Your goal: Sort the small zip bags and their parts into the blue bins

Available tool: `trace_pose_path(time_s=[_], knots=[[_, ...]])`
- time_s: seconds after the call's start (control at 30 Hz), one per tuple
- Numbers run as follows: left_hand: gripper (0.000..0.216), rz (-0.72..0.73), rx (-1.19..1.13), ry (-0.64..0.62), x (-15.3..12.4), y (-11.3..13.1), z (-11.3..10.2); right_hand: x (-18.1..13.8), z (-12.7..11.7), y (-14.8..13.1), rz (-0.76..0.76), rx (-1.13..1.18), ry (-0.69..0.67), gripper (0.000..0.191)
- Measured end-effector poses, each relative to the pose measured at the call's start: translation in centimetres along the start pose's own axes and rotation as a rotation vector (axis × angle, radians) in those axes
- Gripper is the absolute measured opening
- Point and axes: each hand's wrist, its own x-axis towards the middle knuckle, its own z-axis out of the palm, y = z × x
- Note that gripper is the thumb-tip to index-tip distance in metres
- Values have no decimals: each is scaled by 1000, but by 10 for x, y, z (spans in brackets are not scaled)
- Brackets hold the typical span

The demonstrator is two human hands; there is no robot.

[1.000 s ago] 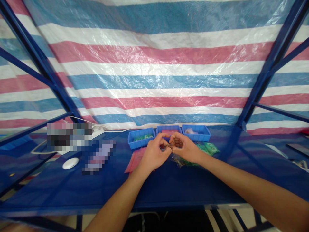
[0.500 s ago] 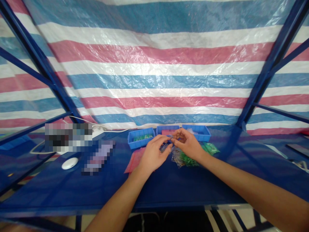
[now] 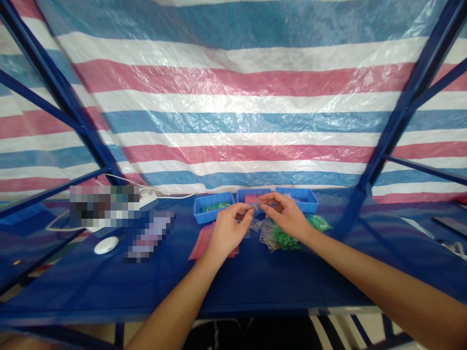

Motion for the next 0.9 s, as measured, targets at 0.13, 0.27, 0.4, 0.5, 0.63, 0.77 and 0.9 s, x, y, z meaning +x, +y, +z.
trace_pose_path(time_s=[0.13,0.27,0.4,0.5,0.63,0.77,0.9], knots=[[16,-22,-96,-32,0,1,2,-2,2,2,17,22,-57,34],[11,-19,-99,-51,-2,3,3,-5,7,1,42,61,-115,30],[9,2,-61,-86,-2,6,2,-6,7,-1,14,45,-134,25],[8,22,-27,-105,-2,8,1,-7,6,-1,-22,38,-157,27],[7,36,3,-119,-2,10,1,-7,6,-2,-34,30,-164,27],[6,25,2,-122,-2,8,2,-6,7,-3,-9,57,-151,25],[7,17,-9,-114,-2,8,2,-4,6,-5,37,157,-163,23]])
